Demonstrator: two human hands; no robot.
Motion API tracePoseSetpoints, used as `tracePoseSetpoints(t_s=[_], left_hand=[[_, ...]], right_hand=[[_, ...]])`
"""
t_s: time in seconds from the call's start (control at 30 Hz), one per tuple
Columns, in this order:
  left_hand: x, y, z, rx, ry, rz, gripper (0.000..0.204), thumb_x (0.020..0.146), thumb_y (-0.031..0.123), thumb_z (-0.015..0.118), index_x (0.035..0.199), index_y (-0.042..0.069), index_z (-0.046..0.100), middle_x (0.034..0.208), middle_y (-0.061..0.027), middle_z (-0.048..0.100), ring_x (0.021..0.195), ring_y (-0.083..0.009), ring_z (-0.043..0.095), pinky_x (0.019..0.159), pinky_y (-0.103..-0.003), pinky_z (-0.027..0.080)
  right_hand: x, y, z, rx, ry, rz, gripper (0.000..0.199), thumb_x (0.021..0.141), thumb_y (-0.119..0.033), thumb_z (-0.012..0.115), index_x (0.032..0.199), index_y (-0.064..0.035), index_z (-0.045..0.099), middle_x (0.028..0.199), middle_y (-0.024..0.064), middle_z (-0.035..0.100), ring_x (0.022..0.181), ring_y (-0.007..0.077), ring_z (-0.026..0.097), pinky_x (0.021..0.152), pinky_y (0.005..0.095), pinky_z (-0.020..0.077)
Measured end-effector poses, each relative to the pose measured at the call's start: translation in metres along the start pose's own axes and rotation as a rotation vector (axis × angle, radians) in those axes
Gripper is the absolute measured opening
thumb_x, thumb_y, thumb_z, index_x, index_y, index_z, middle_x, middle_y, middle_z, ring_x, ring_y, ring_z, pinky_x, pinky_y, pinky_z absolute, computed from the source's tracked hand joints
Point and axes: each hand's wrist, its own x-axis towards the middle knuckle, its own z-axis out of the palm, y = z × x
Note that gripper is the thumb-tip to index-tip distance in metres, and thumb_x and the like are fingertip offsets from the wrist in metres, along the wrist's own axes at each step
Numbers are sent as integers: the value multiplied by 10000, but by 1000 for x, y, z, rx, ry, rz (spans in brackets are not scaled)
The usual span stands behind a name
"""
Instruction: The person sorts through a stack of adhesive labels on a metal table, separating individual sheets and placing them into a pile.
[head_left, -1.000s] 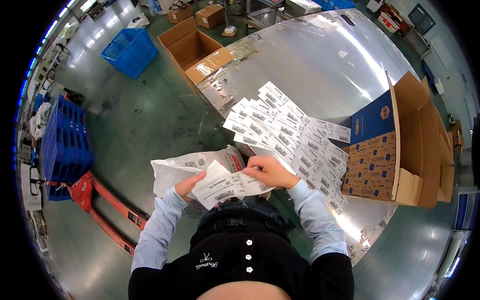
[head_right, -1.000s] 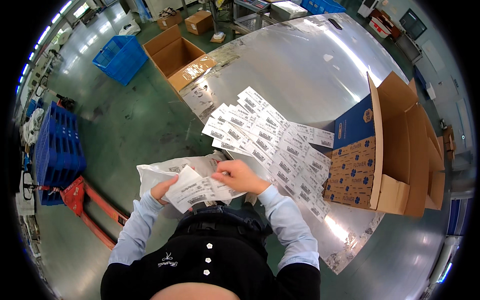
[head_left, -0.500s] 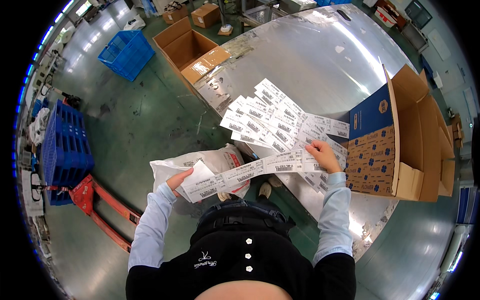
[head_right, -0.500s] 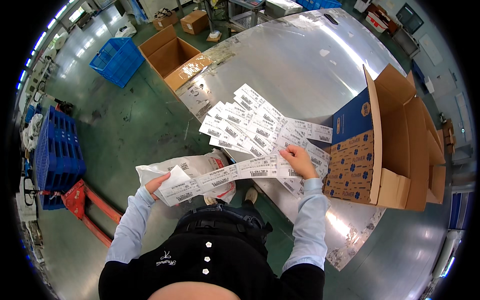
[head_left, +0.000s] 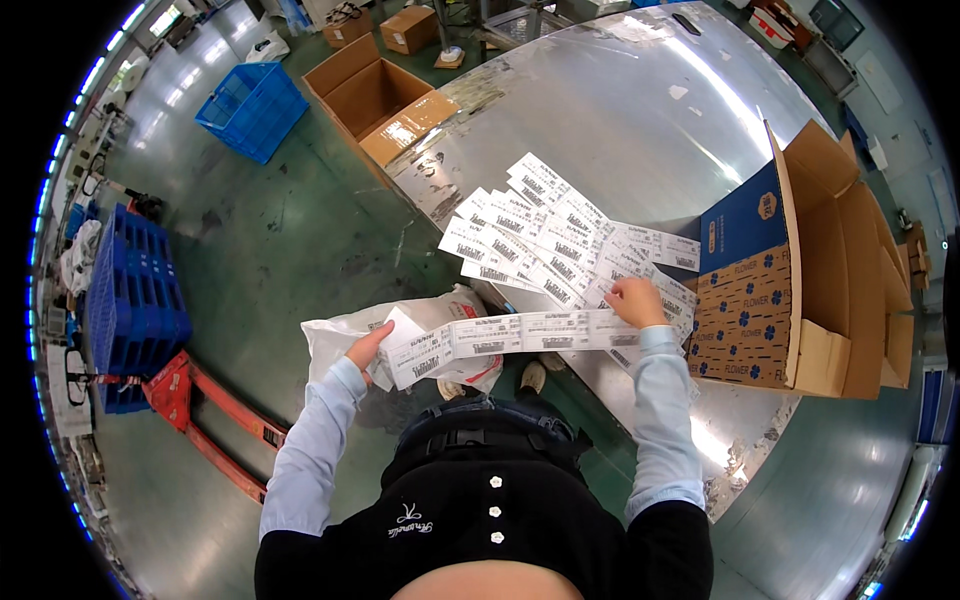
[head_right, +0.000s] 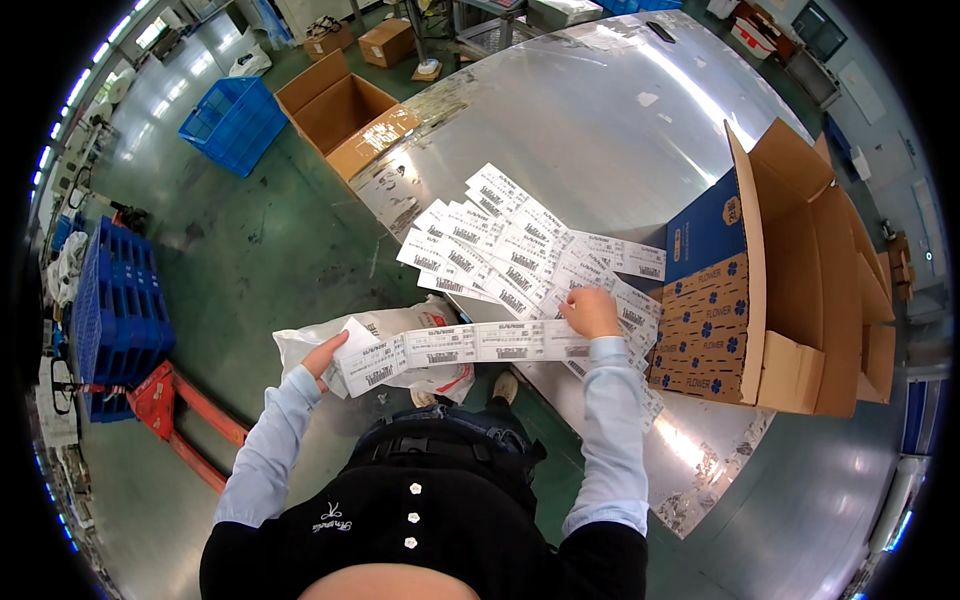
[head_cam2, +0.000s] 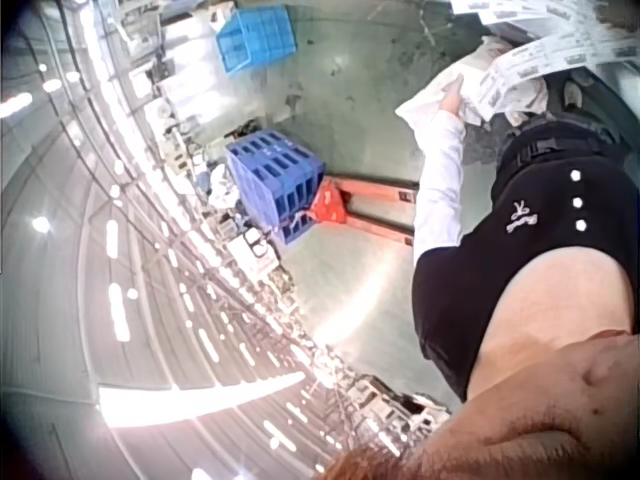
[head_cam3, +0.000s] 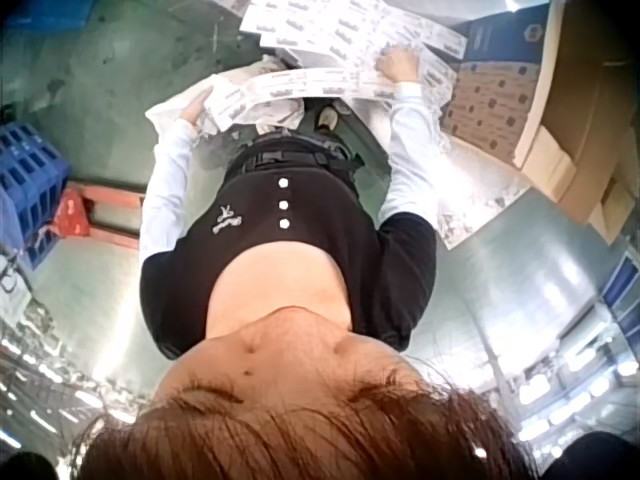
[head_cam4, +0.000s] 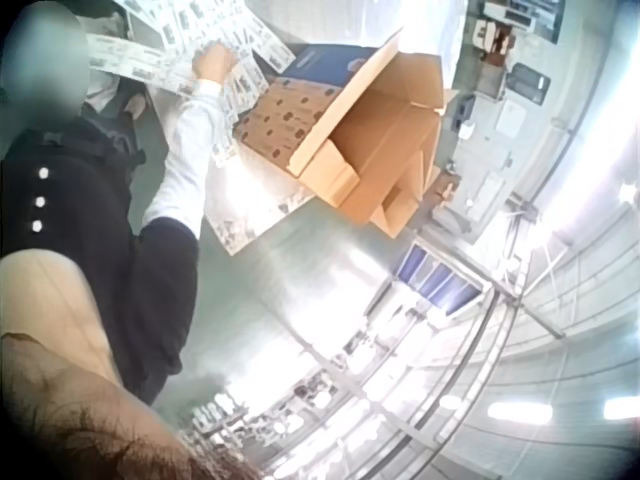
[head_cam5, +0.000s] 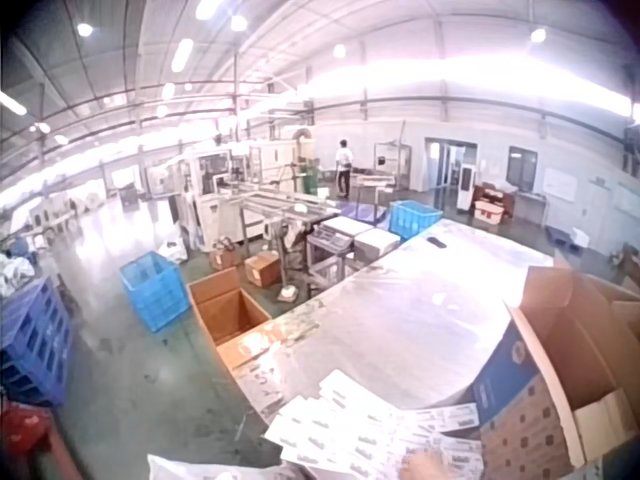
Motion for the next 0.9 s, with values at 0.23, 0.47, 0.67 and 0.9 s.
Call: tracePoseSetpoints(t_s=[0.23, 0.47, 0.67, 0.9], left_hand=[[-16, 17, 57, 203, -101, -9, 559, 935, 424, 475, 1339, 39, 434, 1275, -143, 542, 1101, -256, 581, 913, -378, 474], [-6, 12, 59, 203, -151, 59, 395, 960, 334, 443, 1227, 49, 506, 1127, -101, 606, 989, -219, 615, 825, -352, 508], [7, 1, 56, 110, -65, 98, 323, 962, 273, 437, 1180, 50, 523, 1048, -97, 636, 881, -227, 648, 776, -375, 531], [28, -16, 59, 46, 75, 128, 331, 966, 248, 416, 1240, 79, 491, 1094, -116, 625, 946, -279, 626, 789, -452, 512]], right_hand=[[-6, -146, 42, 527, 143, -625, 299, 737, -174, 694, 1015, -83, 633, 1005, 103, 623, 992, 317, 543, 894, 415, 422], [-30, -236, 44, 715, -8, -885, 241, 767, -253, 690, 953, -107, 641, 873, 45, 599, 956, 270, 512, 831, 400, 389], [-29, -234, 58, 636, -188, -810, 200, 843, -297, 591, 848, -101, 630, 753, 98, 609, 785, 311, 587, 678, 421, 447], [-36, -232, 55, 490, -116, -852, 224, 906, -301, 510, 802, -113, 573, 629, 126, 571, 604, 335, 578, 546, 438, 437]])
